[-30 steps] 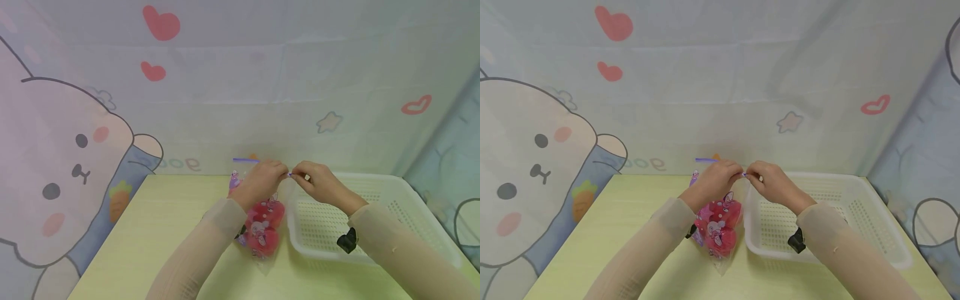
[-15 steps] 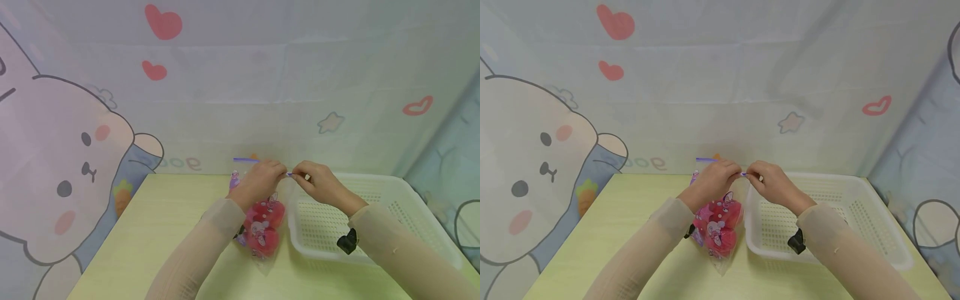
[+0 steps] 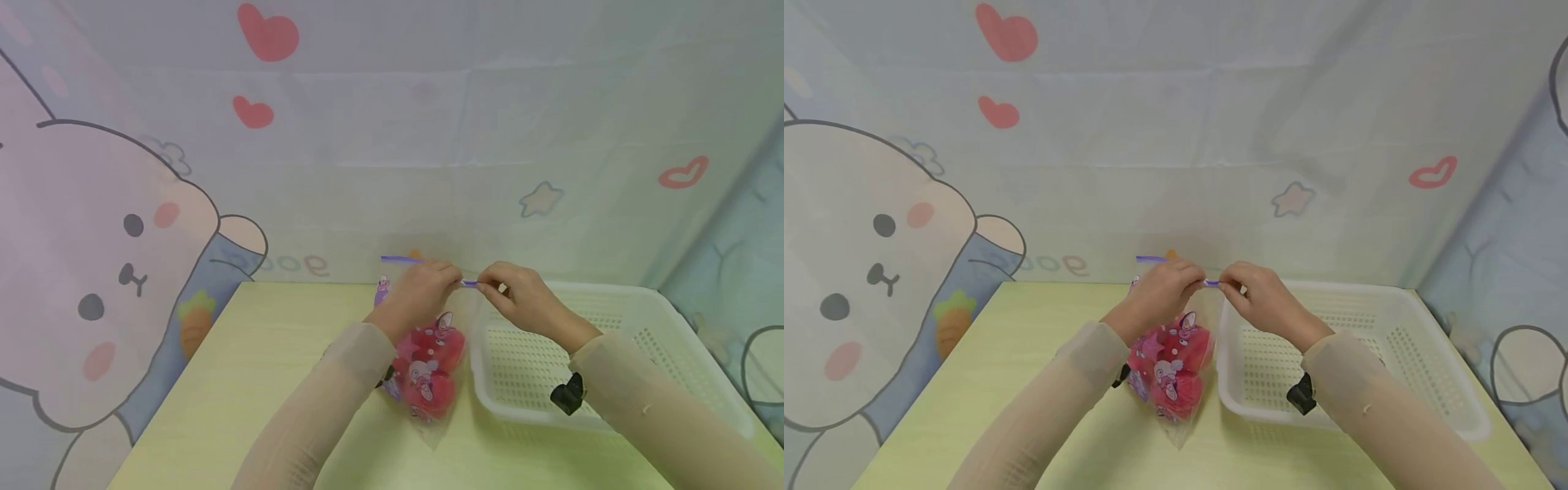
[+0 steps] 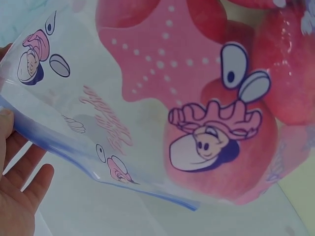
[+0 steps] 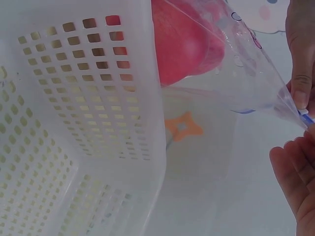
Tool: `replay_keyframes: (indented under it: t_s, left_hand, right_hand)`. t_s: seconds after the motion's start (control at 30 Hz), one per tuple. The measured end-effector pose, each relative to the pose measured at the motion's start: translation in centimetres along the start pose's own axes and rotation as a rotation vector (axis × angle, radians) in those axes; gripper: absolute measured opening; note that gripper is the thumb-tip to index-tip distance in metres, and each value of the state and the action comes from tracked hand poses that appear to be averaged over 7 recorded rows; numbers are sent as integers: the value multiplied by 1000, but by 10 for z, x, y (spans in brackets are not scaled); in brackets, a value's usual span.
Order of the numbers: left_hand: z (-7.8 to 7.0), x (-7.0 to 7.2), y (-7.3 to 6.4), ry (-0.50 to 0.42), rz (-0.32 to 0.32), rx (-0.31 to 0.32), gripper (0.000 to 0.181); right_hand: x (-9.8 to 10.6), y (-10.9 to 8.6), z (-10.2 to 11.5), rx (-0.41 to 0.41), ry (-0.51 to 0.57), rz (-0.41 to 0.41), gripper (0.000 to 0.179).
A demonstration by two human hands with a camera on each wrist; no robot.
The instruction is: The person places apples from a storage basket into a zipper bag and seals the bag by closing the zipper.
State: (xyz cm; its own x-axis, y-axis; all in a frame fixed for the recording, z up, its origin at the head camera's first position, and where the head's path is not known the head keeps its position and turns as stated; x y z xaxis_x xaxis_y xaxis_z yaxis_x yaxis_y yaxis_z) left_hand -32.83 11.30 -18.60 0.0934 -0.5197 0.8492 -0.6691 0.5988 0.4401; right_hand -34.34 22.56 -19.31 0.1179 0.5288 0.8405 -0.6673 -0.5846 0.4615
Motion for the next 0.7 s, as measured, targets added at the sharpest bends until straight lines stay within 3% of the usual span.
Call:
replay_keyframes:
  t_s: [0.33,0.6,0.7]
  left_hand:
    - [0,4,-2,29,-1,-23,10]
    - [9,7,-5,37,131,128,14]
    - [8,12,-6,73,142,141,15]
  right_hand:
    - [1,2,0,-17,17,-13,6]
    - [1,12,1,-51,32,1,9]
    - [2,16,2,-51,48,-3,9]
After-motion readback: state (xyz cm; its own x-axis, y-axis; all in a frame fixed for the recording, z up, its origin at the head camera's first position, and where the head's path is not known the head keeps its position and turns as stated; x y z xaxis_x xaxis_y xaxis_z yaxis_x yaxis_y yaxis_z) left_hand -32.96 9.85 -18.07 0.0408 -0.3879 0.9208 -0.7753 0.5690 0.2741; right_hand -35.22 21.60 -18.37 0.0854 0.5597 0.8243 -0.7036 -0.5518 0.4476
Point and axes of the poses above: each hand's wrist, its own y-axis towards the middle knuckle, its own x-axis out of the back of the hand, z = x × y, the point moved 8 cm from there along y, towards the middle knuckle, and after that the axes turned 12 degrees about -y, right-handed, at the moved point
